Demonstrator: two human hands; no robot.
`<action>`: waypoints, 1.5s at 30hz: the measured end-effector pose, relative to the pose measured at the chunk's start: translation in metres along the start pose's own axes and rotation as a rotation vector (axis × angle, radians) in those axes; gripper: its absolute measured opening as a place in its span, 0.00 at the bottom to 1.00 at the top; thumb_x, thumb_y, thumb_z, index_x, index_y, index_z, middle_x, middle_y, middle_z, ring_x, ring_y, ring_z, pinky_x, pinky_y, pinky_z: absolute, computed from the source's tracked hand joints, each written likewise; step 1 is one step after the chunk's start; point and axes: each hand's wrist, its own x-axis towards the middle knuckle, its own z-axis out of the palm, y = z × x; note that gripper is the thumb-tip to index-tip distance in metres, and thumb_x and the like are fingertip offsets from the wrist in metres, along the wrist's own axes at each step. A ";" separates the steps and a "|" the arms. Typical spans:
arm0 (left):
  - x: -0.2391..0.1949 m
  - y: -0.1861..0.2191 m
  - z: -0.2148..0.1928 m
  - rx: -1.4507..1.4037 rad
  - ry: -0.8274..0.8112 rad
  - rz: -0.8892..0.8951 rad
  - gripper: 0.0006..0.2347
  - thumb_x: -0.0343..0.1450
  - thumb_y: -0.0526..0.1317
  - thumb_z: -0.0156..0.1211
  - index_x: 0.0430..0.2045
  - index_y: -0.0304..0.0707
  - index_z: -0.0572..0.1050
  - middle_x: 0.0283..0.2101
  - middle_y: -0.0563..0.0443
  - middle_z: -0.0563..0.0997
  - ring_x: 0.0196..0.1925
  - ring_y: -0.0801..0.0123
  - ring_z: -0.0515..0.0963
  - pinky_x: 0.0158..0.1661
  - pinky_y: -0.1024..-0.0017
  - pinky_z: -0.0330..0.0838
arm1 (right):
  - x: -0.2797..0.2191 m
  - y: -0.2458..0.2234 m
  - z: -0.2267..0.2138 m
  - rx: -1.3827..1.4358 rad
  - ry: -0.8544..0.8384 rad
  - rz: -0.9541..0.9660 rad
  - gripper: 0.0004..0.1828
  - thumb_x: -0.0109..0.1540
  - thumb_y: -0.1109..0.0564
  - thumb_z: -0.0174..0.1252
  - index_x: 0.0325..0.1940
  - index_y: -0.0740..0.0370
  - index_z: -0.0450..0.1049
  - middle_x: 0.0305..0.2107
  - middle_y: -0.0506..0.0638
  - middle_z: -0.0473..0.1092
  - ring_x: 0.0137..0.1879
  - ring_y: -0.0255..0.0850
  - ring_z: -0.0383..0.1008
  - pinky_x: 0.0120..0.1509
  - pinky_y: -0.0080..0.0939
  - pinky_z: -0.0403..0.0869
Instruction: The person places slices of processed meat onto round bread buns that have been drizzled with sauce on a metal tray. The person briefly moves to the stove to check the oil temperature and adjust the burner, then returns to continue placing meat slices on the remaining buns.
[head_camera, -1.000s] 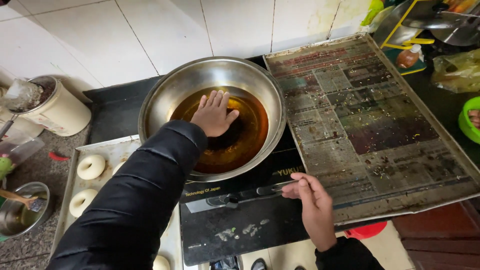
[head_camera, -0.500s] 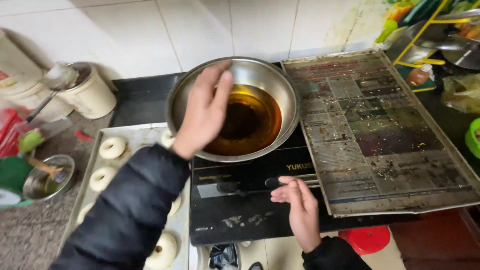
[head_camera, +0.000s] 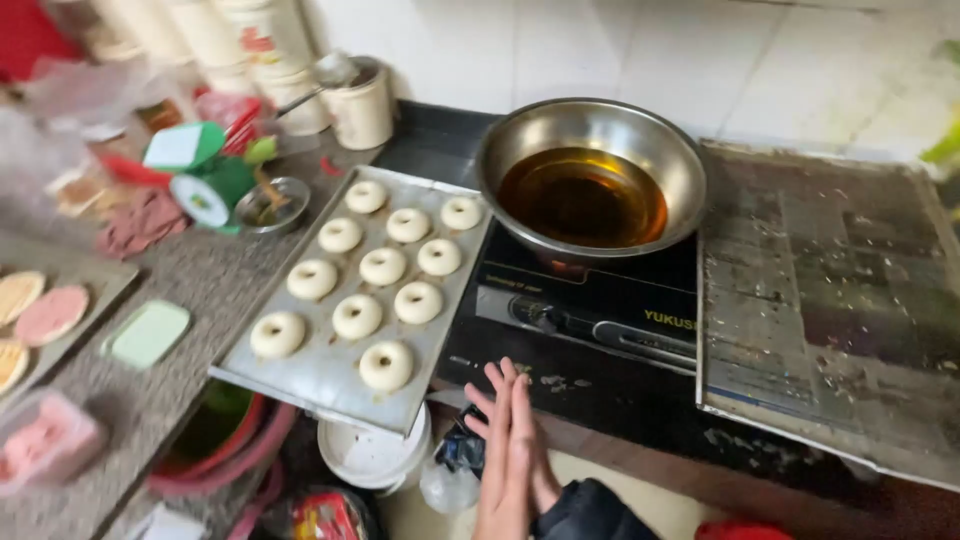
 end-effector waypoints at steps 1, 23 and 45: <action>-0.014 -0.015 -0.008 -0.065 0.034 -0.004 0.34 0.82 0.57 0.37 0.85 0.42 0.49 0.91 0.56 0.42 0.91 0.73 0.40 0.82 0.61 0.32 | -0.002 0.003 0.016 -0.006 0.111 0.075 0.46 0.73 0.32 0.39 0.93 0.43 0.38 0.89 0.51 0.45 0.88 0.56 0.62 0.86 0.64 0.67; -0.356 0.035 -0.408 -0.899 0.983 0.023 0.33 0.81 0.55 0.41 0.80 0.31 0.67 0.84 0.37 0.70 0.86 0.55 0.67 0.79 0.57 0.57 | -0.166 0.252 0.444 -0.683 -0.924 0.006 0.43 0.75 0.28 0.38 0.88 0.52 0.59 0.87 0.56 0.50 0.93 0.45 0.45 0.92 0.47 0.44; -0.463 0.130 -0.830 -0.762 1.633 -0.141 0.21 0.82 0.41 0.51 0.67 0.27 0.79 0.73 0.38 0.84 0.78 0.56 0.80 0.71 0.56 0.73 | -0.105 0.474 0.891 -0.796 -1.378 0.318 0.44 0.71 0.33 0.54 0.90 0.44 0.54 0.83 0.49 0.62 0.87 0.44 0.62 0.86 0.48 0.63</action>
